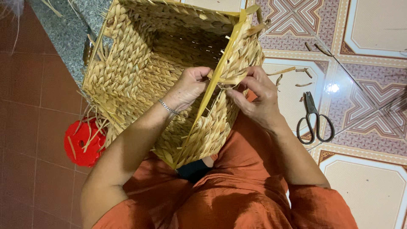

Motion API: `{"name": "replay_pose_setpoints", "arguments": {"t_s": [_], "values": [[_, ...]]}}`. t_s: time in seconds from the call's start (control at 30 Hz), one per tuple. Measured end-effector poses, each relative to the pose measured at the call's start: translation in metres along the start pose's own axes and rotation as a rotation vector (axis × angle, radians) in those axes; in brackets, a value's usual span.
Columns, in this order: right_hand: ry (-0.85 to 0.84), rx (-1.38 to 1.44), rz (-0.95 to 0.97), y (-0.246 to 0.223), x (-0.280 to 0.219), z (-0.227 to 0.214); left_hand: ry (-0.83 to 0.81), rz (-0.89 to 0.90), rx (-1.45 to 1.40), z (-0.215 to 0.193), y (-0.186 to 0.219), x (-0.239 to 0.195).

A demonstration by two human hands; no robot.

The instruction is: The person weaves a rectangular basket using dried palm leaves. They cut and trim the leaves with scissors, then interlace them into the basket's frame, securing the edges and adjusting the weave as needed.

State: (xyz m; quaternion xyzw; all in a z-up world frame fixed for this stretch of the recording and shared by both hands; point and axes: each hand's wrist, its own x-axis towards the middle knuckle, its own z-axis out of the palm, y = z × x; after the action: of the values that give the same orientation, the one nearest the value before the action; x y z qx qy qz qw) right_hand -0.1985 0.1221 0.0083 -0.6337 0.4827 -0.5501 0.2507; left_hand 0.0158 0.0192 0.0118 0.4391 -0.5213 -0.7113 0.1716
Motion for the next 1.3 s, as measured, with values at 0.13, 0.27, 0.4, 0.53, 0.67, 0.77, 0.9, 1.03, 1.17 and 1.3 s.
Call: {"name": "replay_pose_setpoints", "arguments": {"t_s": [0.13, 0.27, 0.4, 0.53, 0.67, 0.77, 0.9, 1.03, 1.17, 1.3], "values": [[0.049, 0.000, -0.019, 0.003, -0.002, 0.006, 0.023, 0.071, -0.045, 0.005, 0.010, -0.001], [0.074, 0.034, 0.048, 0.006, -0.009, 0.016, 0.085, 0.011, 0.109, 0.005, 0.014, -0.005], [0.075, 0.090, 0.079, 0.008, -0.007, 0.015, 0.078, 0.067, 0.146, 0.001, 0.009, -0.002], [0.096, 0.078, 0.033, 0.006, -0.008, 0.011, 0.084, 0.056, 0.076, -0.002, 0.000, -0.003], [0.046, 0.137, 0.201, 0.012, -0.008, 0.016, 0.036, 0.044, 0.039, -0.002, 0.001, -0.006], [0.027, 0.241, 0.225, 0.023, -0.011, 0.019, 0.013, 0.005, 0.023, 0.001, 0.010, -0.009], [0.094, 0.643, 0.425, 0.027, -0.029, 0.013, -0.038, -0.010, -0.198, 0.002, 0.038, -0.026], [0.060, 0.653, 0.439, 0.033, -0.034, 0.008, -0.007, -0.048, 0.131, 0.019, 0.065, -0.046], [0.029, 0.689, 0.511, 0.038, -0.034, 0.003, 0.006, 0.034, 0.432, 0.045, 0.080, -0.050], [-0.023, 0.654, 0.561, 0.043, -0.038, -0.005, 0.135, -0.093, 0.616, 0.057, 0.086, -0.045]]}}
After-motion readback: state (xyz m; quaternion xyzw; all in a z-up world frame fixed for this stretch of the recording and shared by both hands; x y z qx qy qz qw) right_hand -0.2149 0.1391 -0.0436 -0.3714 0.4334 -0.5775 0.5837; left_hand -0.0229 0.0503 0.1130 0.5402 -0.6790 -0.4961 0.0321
